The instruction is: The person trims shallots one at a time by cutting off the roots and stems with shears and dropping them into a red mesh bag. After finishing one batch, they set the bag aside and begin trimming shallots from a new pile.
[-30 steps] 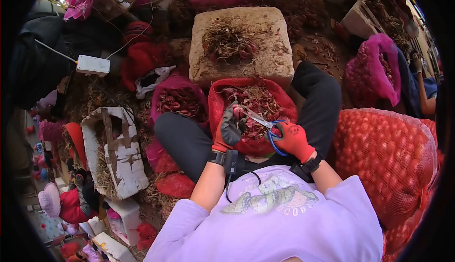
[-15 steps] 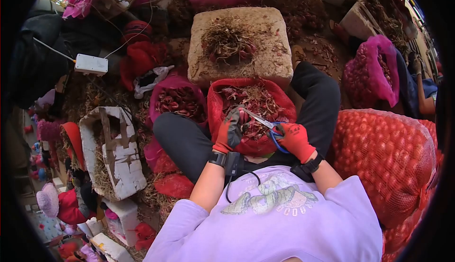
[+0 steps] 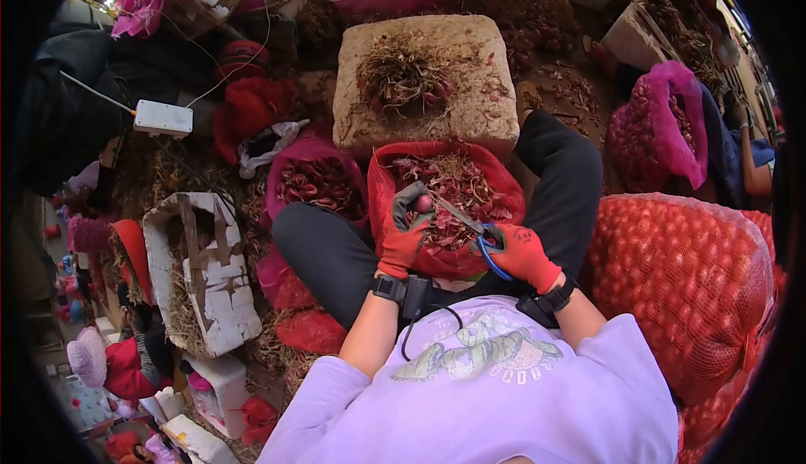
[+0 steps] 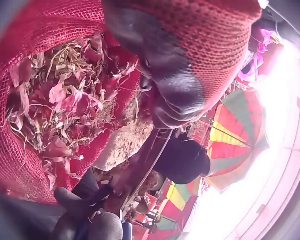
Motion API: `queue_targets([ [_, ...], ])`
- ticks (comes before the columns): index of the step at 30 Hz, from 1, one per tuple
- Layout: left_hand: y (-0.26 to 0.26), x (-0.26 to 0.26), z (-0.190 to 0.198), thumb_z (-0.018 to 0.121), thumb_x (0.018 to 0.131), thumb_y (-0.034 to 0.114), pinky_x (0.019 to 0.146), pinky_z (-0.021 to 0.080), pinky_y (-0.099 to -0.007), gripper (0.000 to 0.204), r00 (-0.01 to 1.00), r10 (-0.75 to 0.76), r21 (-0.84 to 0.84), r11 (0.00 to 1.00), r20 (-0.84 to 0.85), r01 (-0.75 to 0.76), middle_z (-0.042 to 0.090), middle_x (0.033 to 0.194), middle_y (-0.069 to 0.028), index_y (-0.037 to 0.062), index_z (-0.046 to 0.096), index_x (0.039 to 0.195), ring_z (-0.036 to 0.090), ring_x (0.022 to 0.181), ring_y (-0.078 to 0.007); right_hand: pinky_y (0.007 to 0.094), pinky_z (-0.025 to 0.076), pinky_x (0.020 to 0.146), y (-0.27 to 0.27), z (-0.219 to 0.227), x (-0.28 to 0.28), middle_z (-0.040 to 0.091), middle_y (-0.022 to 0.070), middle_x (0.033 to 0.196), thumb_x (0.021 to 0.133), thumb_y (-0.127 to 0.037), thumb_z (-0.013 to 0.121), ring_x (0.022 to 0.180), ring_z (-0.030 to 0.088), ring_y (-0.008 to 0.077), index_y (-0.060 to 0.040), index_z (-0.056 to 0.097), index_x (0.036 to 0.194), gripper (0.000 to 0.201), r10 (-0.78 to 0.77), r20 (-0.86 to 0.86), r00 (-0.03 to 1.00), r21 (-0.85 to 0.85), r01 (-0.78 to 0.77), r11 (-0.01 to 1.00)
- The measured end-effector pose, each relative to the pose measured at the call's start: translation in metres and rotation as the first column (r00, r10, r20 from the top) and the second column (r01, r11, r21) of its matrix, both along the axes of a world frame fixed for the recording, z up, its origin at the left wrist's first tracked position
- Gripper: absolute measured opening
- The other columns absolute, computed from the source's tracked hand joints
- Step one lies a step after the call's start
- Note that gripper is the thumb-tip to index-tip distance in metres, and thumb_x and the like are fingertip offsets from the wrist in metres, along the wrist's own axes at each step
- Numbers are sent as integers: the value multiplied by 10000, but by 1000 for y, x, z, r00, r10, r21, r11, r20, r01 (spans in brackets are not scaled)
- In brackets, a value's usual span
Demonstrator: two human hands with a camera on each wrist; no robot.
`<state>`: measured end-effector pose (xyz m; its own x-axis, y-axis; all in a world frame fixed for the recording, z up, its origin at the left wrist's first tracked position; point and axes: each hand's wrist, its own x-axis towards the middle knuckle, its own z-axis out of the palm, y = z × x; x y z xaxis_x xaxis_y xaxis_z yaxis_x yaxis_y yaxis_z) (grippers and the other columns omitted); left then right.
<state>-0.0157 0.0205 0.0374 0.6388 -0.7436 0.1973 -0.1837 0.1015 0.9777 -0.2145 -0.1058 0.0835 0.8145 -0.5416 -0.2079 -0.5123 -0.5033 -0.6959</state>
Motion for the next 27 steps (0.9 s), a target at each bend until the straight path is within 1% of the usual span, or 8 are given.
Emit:
queue_targets([
  [4,1,2,1,635,742,-56,928,438,-310,445,986,-49,0,999,162,50,544,1182,-106,33,518,1162,544,1074,-208,336,458,637,-1,24,3,651,138,796,764,-353,708,694,628,244,-49,667,891,332,-46,-3,999,158,46,986],
  [9,2,-1,10,625,734,-81,942,431,-310,453,953,-69,34,998,296,62,541,1189,-116,31,513,1159,542,1094,-227,340,459,663,-16,28,-1,660,125,818,803,-408,646,710,634,245,-83,696,908,345,104,-101,989,356,-62,932],
  [13,6,-6,-3,605,767,-74,952,425,-297,514,991,-36,-11,999,-126,35,525,1205,-81,34,470,1251,517,1116,-181,337,453,653,-12,34,9,658,125,806,814,-414,640,704,634,205,-76,692,922,358,111,-72,991,382,-75,921],
  [17,15,-9,-8,562,796,-93,937,431,-265,580,919,49,-66,995,-390,-81,496,1225,-71,50,398,1334,511,1076,-135,382,461,671,5,21,14,650,146,818,798,-462,637,764,627,299,-63,658,913,416,132,-51,990,273,-113,955],
  [18,16,-8,-8,554,805,-88,941,425,-267,560,864,-8,-135,988,-503,-70,485,1240,-73,56,406,1326,510,1072,-131,409,459,675,9,16,12,640,153,814,782,-493,638,787,611,341,-65,639,903,445,139,3,990,214,-136,967],
  [22,24,-2,-10,523,843,-62,921,434,-271,499,499,-221,-321,939,-838,-122,485,1229,-72,77,424,1312,514,1024,-112,374,451,638,19,16,13,626,165,788,786,-388,670,717,608,309,-35,619,891,372,161,45,986,89,-165,982],
  [24,23,-1,-9,516,883,51,930,453,-314,412,351,-354,-427,890,-867,-157,560,1072,-57,46,446,1289,549,967,-133,356,451,641,18,27,17,621,155,771,791,-359,674,690,605,269,-32,619,892,347,64,91,994,208,-82,975],
  [27,26,31,-21,513,891,104,938,446,-342,335,440,-374,-498,841,-816,-209,581,990,-62,32,493,1217,562,951,-153,355,455,655,8,12,17,629,157,790,801,-360,661,712,613,282,-40,629,926,344,-68,132,989,290,27,957],
])
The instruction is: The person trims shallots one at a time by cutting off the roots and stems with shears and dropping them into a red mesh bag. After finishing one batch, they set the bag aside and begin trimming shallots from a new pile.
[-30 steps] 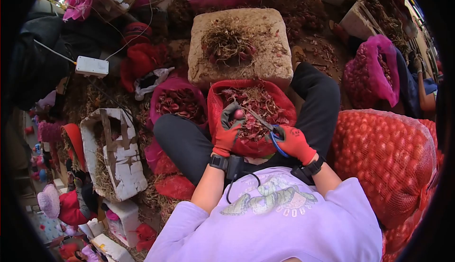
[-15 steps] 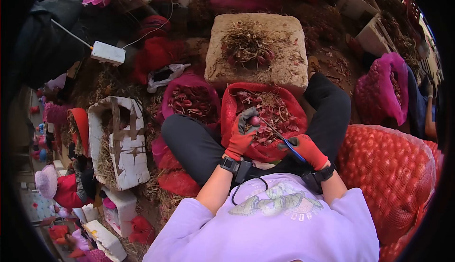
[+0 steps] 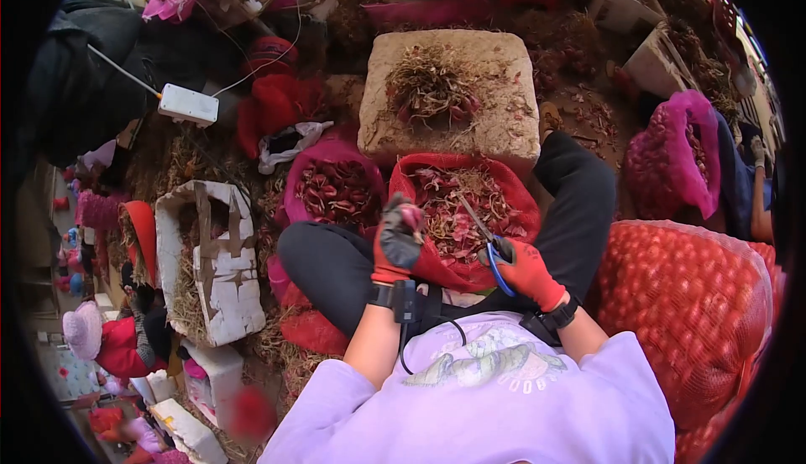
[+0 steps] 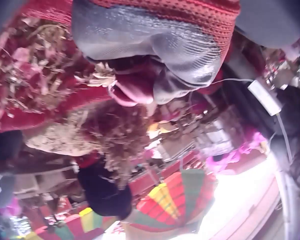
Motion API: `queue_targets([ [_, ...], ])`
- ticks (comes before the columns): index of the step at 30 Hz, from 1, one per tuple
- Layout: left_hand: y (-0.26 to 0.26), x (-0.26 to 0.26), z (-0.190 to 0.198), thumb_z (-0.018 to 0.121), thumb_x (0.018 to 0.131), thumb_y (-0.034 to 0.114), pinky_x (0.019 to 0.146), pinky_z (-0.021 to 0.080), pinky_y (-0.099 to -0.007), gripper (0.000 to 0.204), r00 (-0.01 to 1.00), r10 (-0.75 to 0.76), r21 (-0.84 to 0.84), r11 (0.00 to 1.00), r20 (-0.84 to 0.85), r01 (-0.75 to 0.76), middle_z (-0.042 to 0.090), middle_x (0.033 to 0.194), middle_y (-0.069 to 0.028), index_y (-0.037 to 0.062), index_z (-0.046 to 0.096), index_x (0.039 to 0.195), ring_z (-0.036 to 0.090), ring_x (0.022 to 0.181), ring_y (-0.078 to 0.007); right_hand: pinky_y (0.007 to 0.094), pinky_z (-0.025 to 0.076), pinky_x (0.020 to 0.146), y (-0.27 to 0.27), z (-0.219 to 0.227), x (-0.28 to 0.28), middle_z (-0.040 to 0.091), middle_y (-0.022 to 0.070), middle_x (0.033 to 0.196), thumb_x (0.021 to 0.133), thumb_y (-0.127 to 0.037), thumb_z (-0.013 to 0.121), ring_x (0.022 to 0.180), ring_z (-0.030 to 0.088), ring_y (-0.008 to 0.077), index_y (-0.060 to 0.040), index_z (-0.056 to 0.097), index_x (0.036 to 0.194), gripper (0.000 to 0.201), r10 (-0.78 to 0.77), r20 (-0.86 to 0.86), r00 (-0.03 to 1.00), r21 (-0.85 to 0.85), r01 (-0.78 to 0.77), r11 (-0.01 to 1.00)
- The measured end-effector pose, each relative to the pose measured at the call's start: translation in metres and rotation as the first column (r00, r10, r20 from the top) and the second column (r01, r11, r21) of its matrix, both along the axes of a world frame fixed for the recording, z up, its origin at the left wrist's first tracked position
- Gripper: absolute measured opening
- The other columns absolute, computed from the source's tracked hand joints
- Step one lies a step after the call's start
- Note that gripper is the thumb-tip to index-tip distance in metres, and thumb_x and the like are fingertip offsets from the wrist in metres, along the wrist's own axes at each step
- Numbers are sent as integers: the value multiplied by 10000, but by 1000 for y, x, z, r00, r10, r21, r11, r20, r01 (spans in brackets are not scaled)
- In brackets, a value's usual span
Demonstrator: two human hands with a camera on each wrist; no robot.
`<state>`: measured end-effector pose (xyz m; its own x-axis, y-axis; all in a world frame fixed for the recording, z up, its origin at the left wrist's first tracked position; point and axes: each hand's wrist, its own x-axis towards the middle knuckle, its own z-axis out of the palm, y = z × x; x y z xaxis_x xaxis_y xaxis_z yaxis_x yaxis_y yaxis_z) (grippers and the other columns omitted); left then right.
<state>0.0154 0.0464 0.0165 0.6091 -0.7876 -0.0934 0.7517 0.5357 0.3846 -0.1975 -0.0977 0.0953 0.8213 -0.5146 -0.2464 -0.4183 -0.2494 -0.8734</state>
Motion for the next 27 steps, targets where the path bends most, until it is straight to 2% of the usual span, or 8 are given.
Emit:
queue_targets([
  [2,7,42,7,533,874,93,865,480,-312,191,973,163,-122,982,161,-145,601,869,-57,65,574,1059,582,838,-173,357,458,673,-4,-4,-4,635,163,816,807,-370,651,743,620,296,-42,631,953,360,-64,-21,998,38,65,997],
  [4,22,64,17,562,878,165,777,515,-324,163,790,550,288,829,-270,-479,587,814,-27,91,592,1021,578,756,-176,354,459,697,-8,3,-4,638,168,842,812,-376,647,769,625,292,-34,626,972,378,-90,-77,993,75,95,993],
  [7,25,86,11,593,874,220,704,531,-309,193,706,652,641,672,-276,-370,600,824,-12,100,592,1025,587,735,-163,348,456,732,-10,-23,-9,639,176,875,816,-384,644,807,625,288,-22,616,1002,408,-143,-44,989,108,147,983],
  [10,8,91,-13,588,884,209,681,533,-283,193,934,349,390,873,-78,-293,609,849,-18,91,588,1037,585,736,-147,349,455,755,-14,-37,-7,639,184,909,820,-357,633,843,622,293,-10,606,1021,402,-144,-19,989,168,145,975],
  [12,-34,81,7,593,882,186,673,519,-258,198,955,250,478,827,160,-297,611,854,-26,73,590,1045,582,727,-129,349,458,753,-15,-34,-5,642,181,907,818,-330,625,840,624,294,-15,607,1024,377,-140,-21,990,192,142,971],
  [17,-124,150,-33,625,844,178,726,496,-293,257,705,21,578,556,709,-598,636,889,-67,23,588,1046,614,786,-190,351,465,746,-18,-16,-7,647,174,889,805,-284,618,828,632,285,-31,607,1029,339,-74,-31,997,154,77,985],
  [21,-165,162,-41,723,715,234,829,463,-380,446,295,-560,520,298,774,-800,654,1033,-145,22,583,1082,616,965,-316,341,461,729,-25,-21,-3,651,140,854,801,-267,635,792,626,254,-32,605,1023,325,-63,-10,998,220,64,973],
  [27,-165,141,-24,726,717,235,825,453,-389,431,404,-481,596,360,778,-718,655,996,-127,40,587,1076,604,955,-308,330,452,709,-69,27,55,641,109,809,796,-369,643,751,607,196,-67,635,970,348,94,-88,992,257,-69,964],
])
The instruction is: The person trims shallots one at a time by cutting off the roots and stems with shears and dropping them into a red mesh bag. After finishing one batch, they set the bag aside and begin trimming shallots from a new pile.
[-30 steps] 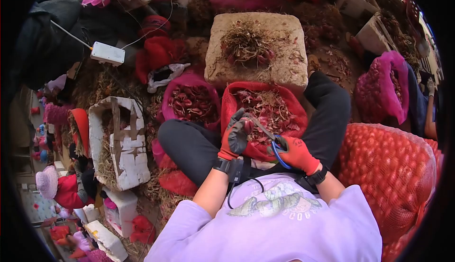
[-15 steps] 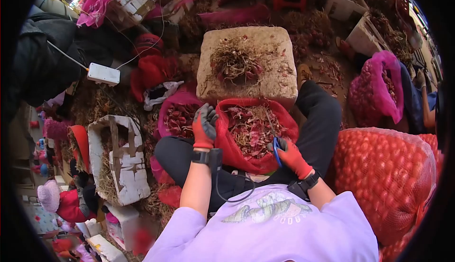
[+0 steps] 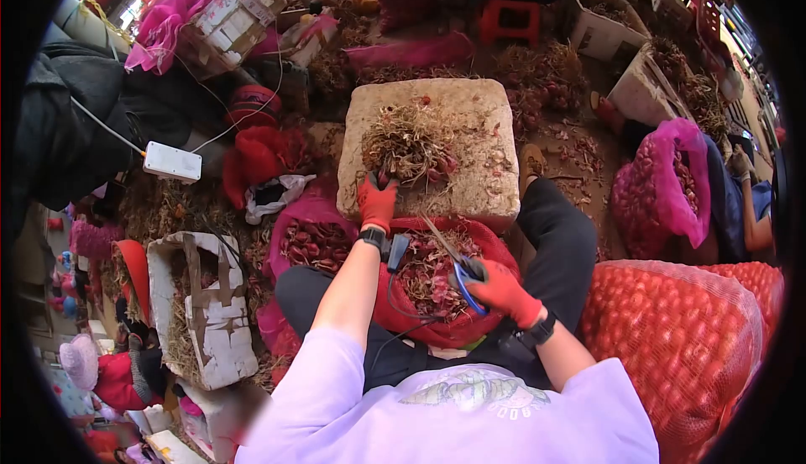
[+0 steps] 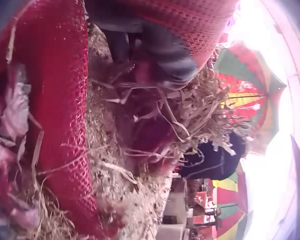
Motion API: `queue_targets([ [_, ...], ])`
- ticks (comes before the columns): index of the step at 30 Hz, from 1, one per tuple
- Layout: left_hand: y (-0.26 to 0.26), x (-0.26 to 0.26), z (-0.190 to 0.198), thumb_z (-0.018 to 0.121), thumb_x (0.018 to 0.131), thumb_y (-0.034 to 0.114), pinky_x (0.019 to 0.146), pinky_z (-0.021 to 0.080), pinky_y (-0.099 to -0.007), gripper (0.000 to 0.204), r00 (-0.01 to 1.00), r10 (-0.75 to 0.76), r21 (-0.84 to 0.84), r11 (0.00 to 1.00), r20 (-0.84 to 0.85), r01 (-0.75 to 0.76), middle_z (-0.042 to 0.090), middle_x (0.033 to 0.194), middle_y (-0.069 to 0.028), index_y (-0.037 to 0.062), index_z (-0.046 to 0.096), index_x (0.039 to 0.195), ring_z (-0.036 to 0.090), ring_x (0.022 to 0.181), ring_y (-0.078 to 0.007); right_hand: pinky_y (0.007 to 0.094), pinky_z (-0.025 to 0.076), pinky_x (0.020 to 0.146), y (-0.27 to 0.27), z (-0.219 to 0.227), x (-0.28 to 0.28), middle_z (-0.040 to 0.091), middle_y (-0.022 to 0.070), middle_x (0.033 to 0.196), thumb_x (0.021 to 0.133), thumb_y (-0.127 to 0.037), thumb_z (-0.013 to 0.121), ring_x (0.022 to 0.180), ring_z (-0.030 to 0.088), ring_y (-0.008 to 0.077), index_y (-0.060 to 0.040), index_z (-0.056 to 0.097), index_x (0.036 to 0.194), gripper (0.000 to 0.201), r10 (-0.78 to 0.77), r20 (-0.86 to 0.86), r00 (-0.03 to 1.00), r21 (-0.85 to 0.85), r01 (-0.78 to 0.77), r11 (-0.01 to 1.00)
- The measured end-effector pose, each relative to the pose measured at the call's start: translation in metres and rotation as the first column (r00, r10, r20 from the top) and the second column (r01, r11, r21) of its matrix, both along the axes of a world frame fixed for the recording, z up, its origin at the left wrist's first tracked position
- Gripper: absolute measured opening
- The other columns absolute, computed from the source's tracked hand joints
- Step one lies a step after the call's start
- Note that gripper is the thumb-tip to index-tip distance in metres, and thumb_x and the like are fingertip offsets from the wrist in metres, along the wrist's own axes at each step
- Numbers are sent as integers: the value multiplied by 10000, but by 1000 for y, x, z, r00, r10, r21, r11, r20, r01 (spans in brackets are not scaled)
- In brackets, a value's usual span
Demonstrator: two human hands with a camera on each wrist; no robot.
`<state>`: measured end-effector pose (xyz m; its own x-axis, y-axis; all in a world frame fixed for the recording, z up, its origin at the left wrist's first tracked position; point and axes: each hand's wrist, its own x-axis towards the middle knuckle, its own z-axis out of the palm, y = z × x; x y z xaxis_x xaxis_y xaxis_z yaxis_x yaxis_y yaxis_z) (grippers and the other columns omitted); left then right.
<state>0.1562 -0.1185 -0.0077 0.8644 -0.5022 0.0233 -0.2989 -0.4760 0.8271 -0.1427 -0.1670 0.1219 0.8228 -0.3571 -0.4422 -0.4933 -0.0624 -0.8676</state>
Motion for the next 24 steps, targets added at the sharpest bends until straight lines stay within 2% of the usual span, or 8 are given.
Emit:
queue_targets([
  [3,18,-11,-16,703,737,224,800,455,-381,390,998,13,-98,995,68,-7,654,950,-124,35,586,1057,610,890,-323,328,441,679,-21,-33,60,613,99,748,778,-493,616,686,578,191,-76,643,960,456,64,134,989,-198,-36,980],
  [4,28,-22,5,696,745,220,801,453,-380,381,1000,-24,-108,994,15,25,653,943,-128,32,584,1057,606,893,-333,351,448,666,-27,-22,80,619,134,723,758,-520,609,683,605,218,-61,653,917,488,53,212,976,30,-61,998],
  [6,40,-26,1,633,808,184,723,473,-341,283,997,-69,-201,977,45,77,653,891,-110,24,578,1035,627,804,-278,371,469,656,-44,-40,121,605,150,620,750,-572,565,642,616,241,-9,653,830,575,87,112,990,-93,-77,993],
  [9,75,-34,21,566,880,158,595,458,-237,194,932,-19,-267,960,-362,-84,593,797,-22,12,577,1007,563,675,-102,398,473,792,-71,-97,156,641,254,902,738,-664,517,881,626,356,54,632,945,756,-62,-42,997,-614,23,789],
  [12,106,-44,39,586,887,231,551,453,-216,226,753,-93,-334,926,-652,-175,596,808,-6,58,578,1032,563,637,-93,405,462,837,-84,-94,162,610,282,1006,734,-692,506,997,589,377,75,608,992,816,-155,-78,985,-606,77,792],
  [15,119,-54,51,614,876,249,584,463,-217,267,684,-153,-367,913,-714,-179,604,828,-6,75,554,1070,577,670,-103,404,464,780,-95,-110,152,633,257,947,738,-683,526,915,614,360,56,618,973,781,34,-33,999,-415,-44,909],
  [19,128,-64,48,623,863,194,634,477,-226,322,648,-251,-456,874,-719,-167,613,857,-17,67,518,1139,597,726,-110,288,418,634,-53,-43,80,600,16,780,834,-474,600,691,514,103,0,628,950,489,57,133,990,107,-71,992],
  [24,136,-82,46,611,858,116,687,487,-234,361,616,-361,-520,849,-700,-94,617,949,-33,56,483,1190,618,805,-126,231,418,645,-3,-18,2,588,-35,790,834,-321,664,709,488,44,-24,640,980,332,26,-11,1000,171,-24,985],
])
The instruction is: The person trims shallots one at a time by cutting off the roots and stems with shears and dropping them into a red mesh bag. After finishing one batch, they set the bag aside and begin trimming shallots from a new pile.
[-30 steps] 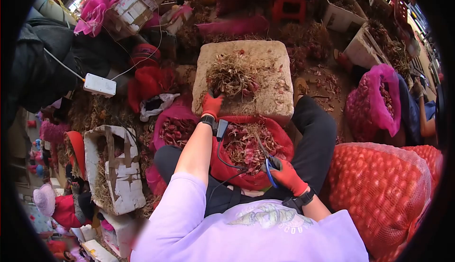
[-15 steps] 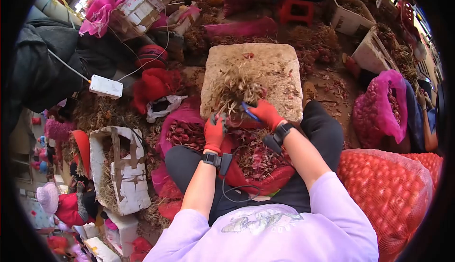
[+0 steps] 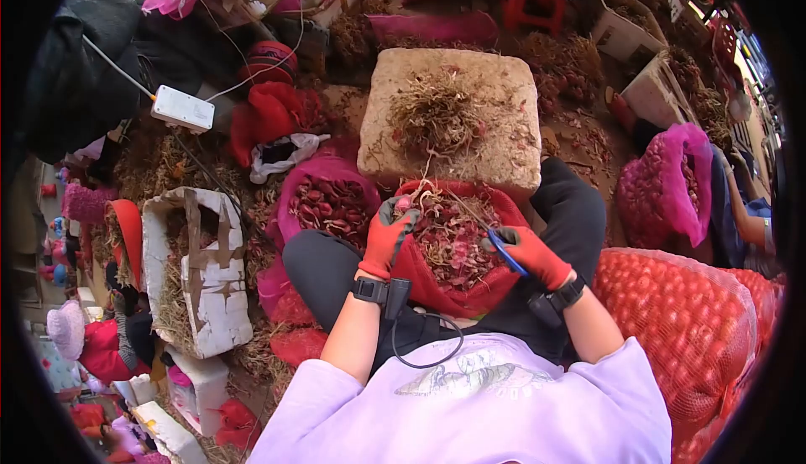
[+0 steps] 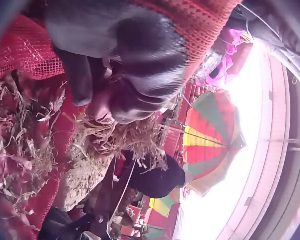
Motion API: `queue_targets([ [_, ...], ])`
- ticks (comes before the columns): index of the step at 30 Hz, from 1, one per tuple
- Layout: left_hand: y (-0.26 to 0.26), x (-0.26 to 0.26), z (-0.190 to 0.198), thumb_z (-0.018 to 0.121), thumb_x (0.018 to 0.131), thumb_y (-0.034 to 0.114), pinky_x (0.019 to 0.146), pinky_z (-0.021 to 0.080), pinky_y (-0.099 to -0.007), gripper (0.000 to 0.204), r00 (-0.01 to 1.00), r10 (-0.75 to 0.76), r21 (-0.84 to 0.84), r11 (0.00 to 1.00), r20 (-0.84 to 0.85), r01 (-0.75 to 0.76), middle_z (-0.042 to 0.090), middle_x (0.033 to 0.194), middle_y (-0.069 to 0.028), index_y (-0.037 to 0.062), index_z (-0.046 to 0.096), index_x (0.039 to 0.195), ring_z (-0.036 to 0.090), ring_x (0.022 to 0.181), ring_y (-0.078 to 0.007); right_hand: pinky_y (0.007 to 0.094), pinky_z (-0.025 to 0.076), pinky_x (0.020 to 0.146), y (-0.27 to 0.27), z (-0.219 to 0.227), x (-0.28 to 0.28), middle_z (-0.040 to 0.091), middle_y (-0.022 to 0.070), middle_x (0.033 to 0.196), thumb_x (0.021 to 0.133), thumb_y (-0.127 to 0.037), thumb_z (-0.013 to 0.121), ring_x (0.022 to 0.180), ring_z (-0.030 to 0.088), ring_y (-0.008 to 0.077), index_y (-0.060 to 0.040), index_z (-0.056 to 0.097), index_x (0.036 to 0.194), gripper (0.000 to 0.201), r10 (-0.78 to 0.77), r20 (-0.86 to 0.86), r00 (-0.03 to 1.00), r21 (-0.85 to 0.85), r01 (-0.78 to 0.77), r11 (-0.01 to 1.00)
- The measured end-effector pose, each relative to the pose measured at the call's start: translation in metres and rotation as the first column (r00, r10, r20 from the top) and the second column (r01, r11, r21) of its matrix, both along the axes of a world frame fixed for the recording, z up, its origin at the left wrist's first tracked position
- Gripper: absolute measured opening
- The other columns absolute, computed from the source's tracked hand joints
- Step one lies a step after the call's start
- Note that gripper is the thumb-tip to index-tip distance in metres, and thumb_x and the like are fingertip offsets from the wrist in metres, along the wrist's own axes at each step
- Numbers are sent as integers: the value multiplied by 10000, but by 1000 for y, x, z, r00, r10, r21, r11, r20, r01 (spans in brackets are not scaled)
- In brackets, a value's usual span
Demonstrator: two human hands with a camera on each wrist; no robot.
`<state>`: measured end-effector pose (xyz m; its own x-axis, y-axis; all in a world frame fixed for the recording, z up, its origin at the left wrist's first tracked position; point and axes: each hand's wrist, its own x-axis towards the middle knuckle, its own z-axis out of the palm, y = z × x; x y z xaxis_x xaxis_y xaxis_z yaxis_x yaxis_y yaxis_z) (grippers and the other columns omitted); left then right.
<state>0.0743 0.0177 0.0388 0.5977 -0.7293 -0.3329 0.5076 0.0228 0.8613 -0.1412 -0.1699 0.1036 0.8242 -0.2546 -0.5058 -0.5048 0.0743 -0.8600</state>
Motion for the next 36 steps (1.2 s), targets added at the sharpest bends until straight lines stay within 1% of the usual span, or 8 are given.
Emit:
queue_targets([
  [6,-1,-44,18,592,876,114,747,494,-249,336,984,-117,-19,993,-131,116,603,1016,-47,49,482,1187,612,885,-143,216,463,535,46,-32,22,638,23,807,809,-200,687,617,584,91,-48,603,1009,264,-444,128,887,483,336,809],
  [9,4,-58,-10,582,884,113,759,499,-261,321,986,-165,-44,986,-36,163,607,1006,-48,51,483,1183,613,885,-141,243,489,506,59,-31,54,631,44,803,802,-104,652,565,588,124,-35,576,998,221,-449,197,871,562,275,780],
  [15,6,-60,-7,567,885,84,699,531,-250,305,991,48,-76,995,-122,-57,617,1005,-80,57,486,1178,640,814,-166,262,511,510,38,-79,54,612,40,768,800,-12,562,548,582,139,-21,559,1024,224,-799,140,585,585,602,543],
  [21,13,-43,-32,588,844,10,658,492,-211,368,994,104,13,994,35,-105,608,988,-54,61,488,1195,601,764,-105,212,420,466,7,-34,-38,565,-7,726,870,-297,596,516,504,64,-89,608,1022,258,-388,70,919,360,339,869],
  [25,9,-45,-31,589,830,-27,624,446,-182,392,963,166,3,985,214,-170,593,938,-25,47,491,1201,539,696,-55,195,400,461,34,-28,-64,558,-18,703,872,-387,589,512,475,38,-82,631,1026,345,-96,57,994,151,87,985],
  [26,8,-42,-38,587,830,-28,615,438,-178,392,948,163,-1,986,274,-169,588,930,-20,47,491,1203,526,688,-50,208,409,450,41,3,-58,573,-1,674,867,-406,590,496,502,62,-47,642,1011,390,-93,-126,988,333,131,934],
  [30,7,-48,-23,588,826,-10,720,421,-189,412,953,121,7,992,278,-128,559,1056,-23,30,479,1221,500,852,-62,229,412,417,59,-18,-41,582,31,613,873,-415,583,448,521,94,-15,620,1012,425,-46,-147,988,511,116,852],
  [36,9,-51,-12,591,825,-15,720,420,-185,421,962,91,65,992,259,-112,564,1060,-19,27,478,1229,498,850,-54,229,412,410,68,-32,-16,559,16,637,885,-383,580,447,516,92,-60,631,1017,352,-151,-143,978,462,201,864],
])
